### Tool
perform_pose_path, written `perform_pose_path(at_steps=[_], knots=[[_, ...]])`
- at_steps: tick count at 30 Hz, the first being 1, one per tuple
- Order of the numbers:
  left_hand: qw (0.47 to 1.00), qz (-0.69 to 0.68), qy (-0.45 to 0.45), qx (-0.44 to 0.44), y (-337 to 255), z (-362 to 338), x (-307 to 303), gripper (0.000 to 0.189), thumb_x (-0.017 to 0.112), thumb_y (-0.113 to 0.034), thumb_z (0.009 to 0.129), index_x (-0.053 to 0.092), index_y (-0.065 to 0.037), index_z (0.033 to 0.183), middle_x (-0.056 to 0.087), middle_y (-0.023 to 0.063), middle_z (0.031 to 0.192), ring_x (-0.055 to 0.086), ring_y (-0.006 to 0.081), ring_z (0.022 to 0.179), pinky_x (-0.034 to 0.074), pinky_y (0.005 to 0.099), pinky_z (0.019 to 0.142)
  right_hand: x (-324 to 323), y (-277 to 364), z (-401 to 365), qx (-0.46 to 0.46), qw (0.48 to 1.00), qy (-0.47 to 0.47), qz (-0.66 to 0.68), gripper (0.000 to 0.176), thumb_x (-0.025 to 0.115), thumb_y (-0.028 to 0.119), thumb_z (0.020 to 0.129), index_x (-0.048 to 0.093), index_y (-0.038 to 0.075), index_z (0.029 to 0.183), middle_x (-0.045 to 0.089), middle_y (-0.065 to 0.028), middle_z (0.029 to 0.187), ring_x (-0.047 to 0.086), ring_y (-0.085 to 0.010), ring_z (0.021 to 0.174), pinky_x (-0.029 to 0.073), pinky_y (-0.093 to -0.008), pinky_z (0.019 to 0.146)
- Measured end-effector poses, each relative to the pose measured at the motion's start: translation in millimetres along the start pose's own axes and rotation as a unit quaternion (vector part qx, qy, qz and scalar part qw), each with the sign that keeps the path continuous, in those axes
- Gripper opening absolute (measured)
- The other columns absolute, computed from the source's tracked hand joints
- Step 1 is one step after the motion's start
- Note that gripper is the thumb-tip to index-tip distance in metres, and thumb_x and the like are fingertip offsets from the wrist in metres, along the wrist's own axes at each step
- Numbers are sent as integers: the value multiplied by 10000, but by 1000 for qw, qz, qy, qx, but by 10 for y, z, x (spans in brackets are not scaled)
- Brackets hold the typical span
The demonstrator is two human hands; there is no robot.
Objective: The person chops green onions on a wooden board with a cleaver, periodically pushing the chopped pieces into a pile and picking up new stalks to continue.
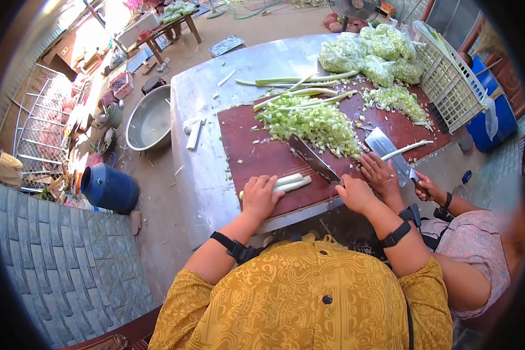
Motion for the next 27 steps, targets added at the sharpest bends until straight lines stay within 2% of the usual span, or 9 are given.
perform_pose_path(at_steps=[3,6,10,14,18,27], knots=[[1000,-8,1,-8,-63,40,42,445,733,-269,741,638,-63,1125,610,86,1041,548,294,946,456,398,838,-1,-14,25,-28,999,-7,17,296,569,298,883,537,7,930,639,-256,780,624,-444,773,486,-529,697],[999,-36,19,-18,-49,43,85,449,730,-244,744,629,-57,1140,598,97,1091,538,303,1011,445,390,881,-30,61,8,-12,999,-2,40,297,578,291,878,543,-2,912,638,-257,785,621,-444,776,483,-528,694],[998,-58,12,-23,-50,95,36,474,751,-275,719,639,-93,1143,586,77,1129,516,283,1090,434,380,914,-93,180,-115,-27,994,-65,89,289,588,270,874,549,-14,908,622,-273,765,608,-457,762,470,-532,675],[998,35,3,-59,-48,23,-253,566,795,-330,685,615,-126,1181,536,107,1216,471,296,1147,399,429,960,-150,208,-282,-3,994,-69,89,287,587,262,874,550,-18,925,624,-272,769,603,-463,759,470,-534,681],[996,-59,2,-61,199,-199,-176,560,805,-286,679,620,-93,1171,530,152,1213,468,327,1153,400,423,972,-119,227,-435,46,997,-37,53,284,579,265,879,546,-11,934,634,-262,810,609,-455,789,475,-532,702],[993,-84,-51,-58,182,-311,86,494,772,-195,711,622,-78,1167,551,139,1187,486,340,1130,399,427,983,111,301,-479,54,996,-19,63,291,572,275,889,529,-9,936,631,-265,815,609,-464,799,480,-530,703]])
Point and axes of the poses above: each hand's wrist, its own z-axis towards the middle knuckle, its own x-axis out of the palm, y = z × x, the point moved 1 cm from there along z, towards the middle knuckle
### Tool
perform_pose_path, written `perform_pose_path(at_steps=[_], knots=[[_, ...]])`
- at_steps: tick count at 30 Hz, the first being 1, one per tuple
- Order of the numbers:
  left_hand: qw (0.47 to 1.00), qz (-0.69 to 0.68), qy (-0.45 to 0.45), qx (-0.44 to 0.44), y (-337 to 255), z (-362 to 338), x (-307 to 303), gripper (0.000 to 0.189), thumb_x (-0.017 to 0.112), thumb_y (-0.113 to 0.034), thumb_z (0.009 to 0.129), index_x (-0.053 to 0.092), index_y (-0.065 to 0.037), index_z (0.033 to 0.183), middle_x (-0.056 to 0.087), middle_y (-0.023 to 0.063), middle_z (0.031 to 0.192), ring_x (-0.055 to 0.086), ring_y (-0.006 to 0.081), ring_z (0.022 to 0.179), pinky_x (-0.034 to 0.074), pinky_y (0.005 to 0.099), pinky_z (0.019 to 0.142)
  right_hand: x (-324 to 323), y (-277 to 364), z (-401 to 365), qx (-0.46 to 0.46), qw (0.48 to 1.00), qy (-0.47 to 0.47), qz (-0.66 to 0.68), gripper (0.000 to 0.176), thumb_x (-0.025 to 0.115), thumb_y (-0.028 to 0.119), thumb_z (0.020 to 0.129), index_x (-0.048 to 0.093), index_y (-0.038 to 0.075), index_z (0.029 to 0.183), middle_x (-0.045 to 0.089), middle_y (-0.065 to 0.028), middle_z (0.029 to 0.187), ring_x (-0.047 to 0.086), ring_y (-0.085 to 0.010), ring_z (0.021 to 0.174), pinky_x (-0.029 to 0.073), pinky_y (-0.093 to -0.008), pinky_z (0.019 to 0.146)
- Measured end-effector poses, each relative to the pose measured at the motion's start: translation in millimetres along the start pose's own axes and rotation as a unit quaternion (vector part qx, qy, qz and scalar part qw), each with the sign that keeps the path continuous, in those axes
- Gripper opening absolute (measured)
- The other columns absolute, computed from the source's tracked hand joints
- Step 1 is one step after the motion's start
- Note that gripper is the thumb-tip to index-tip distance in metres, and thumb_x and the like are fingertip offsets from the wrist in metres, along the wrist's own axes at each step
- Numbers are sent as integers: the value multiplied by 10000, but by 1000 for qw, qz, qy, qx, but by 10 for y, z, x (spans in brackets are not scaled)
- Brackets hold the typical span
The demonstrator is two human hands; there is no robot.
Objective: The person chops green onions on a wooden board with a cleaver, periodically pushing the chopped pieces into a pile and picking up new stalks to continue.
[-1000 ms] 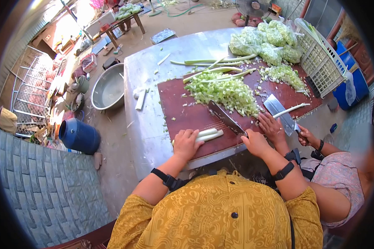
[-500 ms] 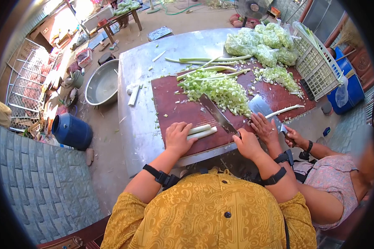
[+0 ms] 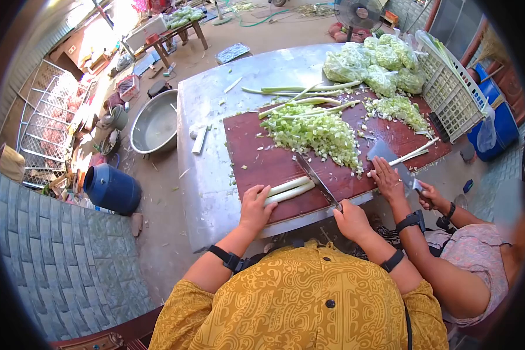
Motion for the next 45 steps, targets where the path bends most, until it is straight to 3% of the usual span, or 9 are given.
perform_pose_path(at_steps=[6,9,12,19,28,33,45], knots=[[997,50,52,11,-182,62,-108,522,746,-275,743,593,-101,1211,570,105,1177,503,304,1119,388,421,983,25,-47,111,-17,1000,7,-11,302,567,285,896,506,-10,917,626,-269,796,606,-465,774,479,-532,692],[985,152,47,71,-323,140,-140,540,731,-318,753,579,-114,1229,579,75,1175,513,286,1111,385,425,987,-22,-69,131,-11,999,25,-21,309,561,301,902,505,-3,901,630,-261,799,607,-461,776,477,-532,694],[982,163,15,92,-397,209,-54,543,722,-330,754,575,-119,1232,590,55,1161,531,270,1087,410,404,965,-40,-68,137,-7,999,34,-28,320,555,318,907,508,2,897,633,-255,804,608,-458,785,475,-531,696],[990,115,34,71,-312,262,117,445,702,-293,755,617,-111,1152,619,47,1128,549,234,1056,460,376,858,-46,-53,138,8,999,39,-33,336,539,337,913,506,3,912,634,-256,813,610,-456,797,475,-528,703],[991,92,24,92,-348,317,140,503,715,-273,741,583,-102,1195,602,49,1083,557,247,992,467,377,820,7,-53,131,1,1000,-1,14,347,519,307,922,524,-26,1021,630,-288,838,602,-471,825,471,-535,726],[994,79,34,64,-340,320,161,441,723,-276,745,631,-150,1157,595,36,1005,555,244,941,466,381,771,-63,-147,79,-15,999,-14,25,328,525,283,921,532,-23,1040,628,-287,840,595,-476,826,464,-532,725],[991,98,6,91,-396,309,89,439,740,-243,722,638,-126,1133,584,38,1081,555,243,992,464,376,793,-272,7,-195,-35,999,-2,-31,282,534,264,923,519,-6,1005,624,-265,764,599,-464,755,470,-537,676]])
Point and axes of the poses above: each hand's wrist, its own z-axis towards the middle knuckle, its own x-axis out of the palm, y = z × x, the point moved 1 cm from there along z, towards the middle knuckle
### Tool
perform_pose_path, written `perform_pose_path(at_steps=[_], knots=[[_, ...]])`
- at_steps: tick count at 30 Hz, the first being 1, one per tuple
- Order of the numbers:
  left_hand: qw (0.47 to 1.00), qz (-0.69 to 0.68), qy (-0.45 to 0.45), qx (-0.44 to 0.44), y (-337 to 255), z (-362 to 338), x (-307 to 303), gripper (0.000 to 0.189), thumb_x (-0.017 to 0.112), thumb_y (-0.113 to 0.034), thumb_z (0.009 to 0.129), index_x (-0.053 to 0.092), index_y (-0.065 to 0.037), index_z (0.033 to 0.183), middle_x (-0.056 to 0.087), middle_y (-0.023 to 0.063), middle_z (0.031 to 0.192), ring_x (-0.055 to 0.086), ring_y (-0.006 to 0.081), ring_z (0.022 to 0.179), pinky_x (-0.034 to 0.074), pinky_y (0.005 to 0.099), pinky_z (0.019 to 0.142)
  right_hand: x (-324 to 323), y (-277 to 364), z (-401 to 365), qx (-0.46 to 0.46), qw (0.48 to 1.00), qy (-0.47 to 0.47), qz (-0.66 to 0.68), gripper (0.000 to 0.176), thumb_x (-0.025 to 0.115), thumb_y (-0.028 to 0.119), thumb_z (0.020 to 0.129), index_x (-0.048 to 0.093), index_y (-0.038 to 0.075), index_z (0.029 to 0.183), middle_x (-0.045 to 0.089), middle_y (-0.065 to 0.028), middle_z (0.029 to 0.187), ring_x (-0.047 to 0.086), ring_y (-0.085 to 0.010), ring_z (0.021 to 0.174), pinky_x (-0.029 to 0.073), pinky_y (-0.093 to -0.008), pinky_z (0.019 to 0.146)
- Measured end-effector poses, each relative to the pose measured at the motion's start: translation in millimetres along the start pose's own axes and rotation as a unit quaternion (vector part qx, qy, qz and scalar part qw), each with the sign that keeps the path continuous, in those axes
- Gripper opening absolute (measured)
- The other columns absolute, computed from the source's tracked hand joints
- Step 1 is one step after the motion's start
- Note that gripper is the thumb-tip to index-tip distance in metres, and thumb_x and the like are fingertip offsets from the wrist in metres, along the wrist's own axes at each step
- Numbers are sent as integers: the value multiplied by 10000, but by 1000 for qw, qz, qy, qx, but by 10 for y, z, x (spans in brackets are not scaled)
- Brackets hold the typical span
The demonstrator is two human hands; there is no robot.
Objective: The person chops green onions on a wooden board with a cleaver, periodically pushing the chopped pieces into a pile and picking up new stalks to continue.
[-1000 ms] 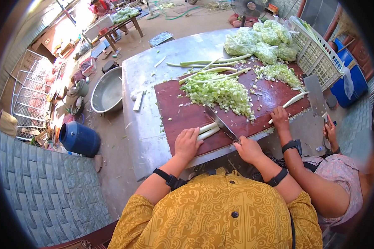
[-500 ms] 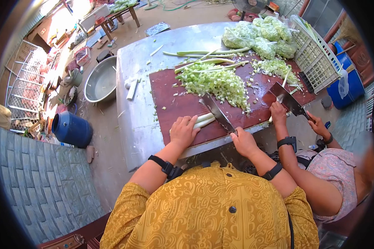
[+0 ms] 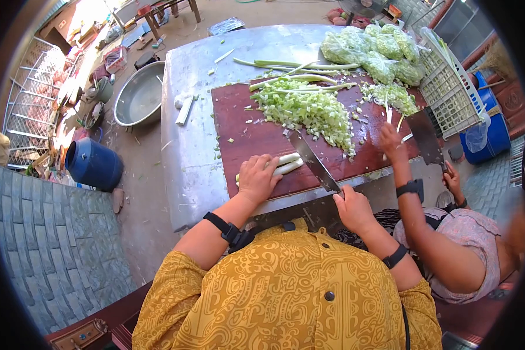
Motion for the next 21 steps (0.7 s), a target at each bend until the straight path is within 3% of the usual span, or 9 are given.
perform_pose_path(at_steps=[6,15,21], knots=[[998,-51,22,-26,47,38,59,338,726,-202,729,665,-121,1052,600,30,1000,563,247,943,472,379,781,-5,9,4,-21,999,6,-48,260,552,252,912,503,0,948,627,-244,729,606,-456,704,479,-533,639],[997,-80,-24,3,111,43,134,255,720,-157,718,674,-120,966,609,25,970,570,245,921,477,376,775,-266,156,122,-19,986,96,-135,274,557,253,909,489,-11,882,625,-243,704,616,-443,682,489,-529,628],[997,-77,-8,7,98,46,106,265,721,-159,717,670,-109,971,606,20,965,567,239,910,474,366,766,152,99,539,-36,991,67,-112,285,555,265,911,491,-11,876,625,-254,721,612,-458,693,488,-537,644]])
Point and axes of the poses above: each hand's wrist, its own z-axis towards the middle knuckle, its own x-axis out of the palm, y = z × x, the point moved 1 cm from there along z, towards the middle knuckle
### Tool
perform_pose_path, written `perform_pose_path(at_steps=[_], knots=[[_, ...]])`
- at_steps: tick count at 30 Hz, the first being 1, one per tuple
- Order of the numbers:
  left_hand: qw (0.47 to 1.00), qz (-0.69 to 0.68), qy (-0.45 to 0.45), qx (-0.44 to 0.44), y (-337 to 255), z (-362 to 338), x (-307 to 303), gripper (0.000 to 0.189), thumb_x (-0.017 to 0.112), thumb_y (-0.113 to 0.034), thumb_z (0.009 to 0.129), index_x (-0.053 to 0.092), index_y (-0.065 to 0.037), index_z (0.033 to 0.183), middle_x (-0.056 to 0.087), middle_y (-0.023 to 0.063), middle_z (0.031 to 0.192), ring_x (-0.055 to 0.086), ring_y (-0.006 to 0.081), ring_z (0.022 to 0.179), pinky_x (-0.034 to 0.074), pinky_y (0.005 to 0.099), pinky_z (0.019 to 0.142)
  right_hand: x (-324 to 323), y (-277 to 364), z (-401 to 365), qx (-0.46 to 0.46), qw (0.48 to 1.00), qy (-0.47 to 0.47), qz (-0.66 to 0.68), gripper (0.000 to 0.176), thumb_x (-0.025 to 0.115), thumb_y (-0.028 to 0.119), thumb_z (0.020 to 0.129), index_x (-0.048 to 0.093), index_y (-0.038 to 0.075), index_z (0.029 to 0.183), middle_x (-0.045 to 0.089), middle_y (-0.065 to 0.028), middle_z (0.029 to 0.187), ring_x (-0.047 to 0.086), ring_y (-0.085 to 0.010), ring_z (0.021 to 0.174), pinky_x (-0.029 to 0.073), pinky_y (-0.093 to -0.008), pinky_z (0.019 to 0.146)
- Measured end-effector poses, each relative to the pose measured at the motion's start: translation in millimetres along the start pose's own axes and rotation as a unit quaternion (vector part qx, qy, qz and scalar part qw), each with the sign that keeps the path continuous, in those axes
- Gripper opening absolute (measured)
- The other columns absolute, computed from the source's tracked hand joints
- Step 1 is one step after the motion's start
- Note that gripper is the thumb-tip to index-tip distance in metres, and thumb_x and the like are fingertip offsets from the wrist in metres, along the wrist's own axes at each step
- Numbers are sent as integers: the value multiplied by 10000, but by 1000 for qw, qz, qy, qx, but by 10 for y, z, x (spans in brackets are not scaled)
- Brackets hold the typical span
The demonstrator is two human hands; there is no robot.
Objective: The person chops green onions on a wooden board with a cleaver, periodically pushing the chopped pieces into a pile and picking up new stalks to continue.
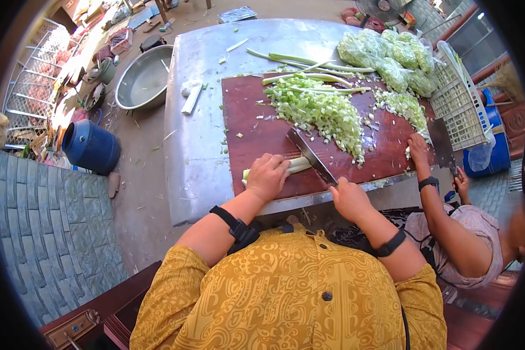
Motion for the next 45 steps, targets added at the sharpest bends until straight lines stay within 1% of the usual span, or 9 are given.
perform_pose_path(at_steps=[7,14,21,24,30,33,36,42,45], knots=[[998,-22,-12,54,52,-10,-20,235,703,-182,737,681,-108,959,607,15,961,562,224,917,462,359,755,323,-117,230,3,988,-112,107,275,559,249,912,496,-18,899,620,-276,738,602,-475,718,474,-543,638],[999,-24,-9,33,44,4,-26,249,722,-179,724,684,-97,956,619,23,941,573,226,894,476,351,764,-202,62,-201,-5,998,-31,58,284,559,255,913,495,-22,911,616,-269,723,603,-466,720,475,-532,642],[999,-22,-14,29,59,-4,17,250,729,-183,717,687,-106,950,619,20,935,578,221,886,480,345,758,-231,57,-395,5,999,40,-12,277,552,260,913,483,-8,891,620,-254,700,610,-459,686,483,-535,634],[999,-35,-8,32,62,-4,9,240,703,-182,733,682,-107,961,612,18,963,563,227,907,461,358,777,16,11,-162,-7,1000,21,-6,272,553,255,912,480,-5,885,621,-255,697,612,-459,675,485,-542,630],[998,-37,-19,38,52,-34,-38,259,739,-171,700,686,-104,945,624,22,949,580,223,890,487,346,757,261,163,281,17,996,-69,48,291,564,263,906,501,-20,872,623,-279,729,614,-466,711,486,-544,657],[998,-43,-30,38,70,-50,-1,255,740,-170,701,684,-101,940,625,29,930,581,227,878,490,343,759,379,-49,348,34,984,-121,126,302,567,265,905,510,-29,873,619,-292,743,609,-474,737,481,-545,664],[998,-45,-31,32,74,-52,-10,248,741,-173,703,683,-99,933,627,30,915,583,226,866,490,340,762,217,-70,258,45,985,-107,125,303,565,264,906,509,-33,879,616,-296,749,603,-481,748,476,-547,663],[999,-38,-22,28,69,-34,12,251,726,-189,709,688,-99,940,614,22,915,565,234,865,473,350,756,-170,115,-188,-6,998,-21,54,296,560,273,908,503,-17,883,625,-272,739,606,-469,710,479,-539,646],[999,-39,-21,19,48,-34,6,251,724,-183,707,686,-99,940,613,23,918,565,236,863,473,354,751,-249,120,-339,4,1000,16,5,296,558,276,910,502,-14,880,629,-257,724,614,-457,700,486,-530,640]])
Point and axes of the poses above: each hand's wrist, its own z-axis towards the middle knuckle, its own x-axis out of the palm, y = z × x, the point moved 1 cm from there along z, towards the middle knuckle
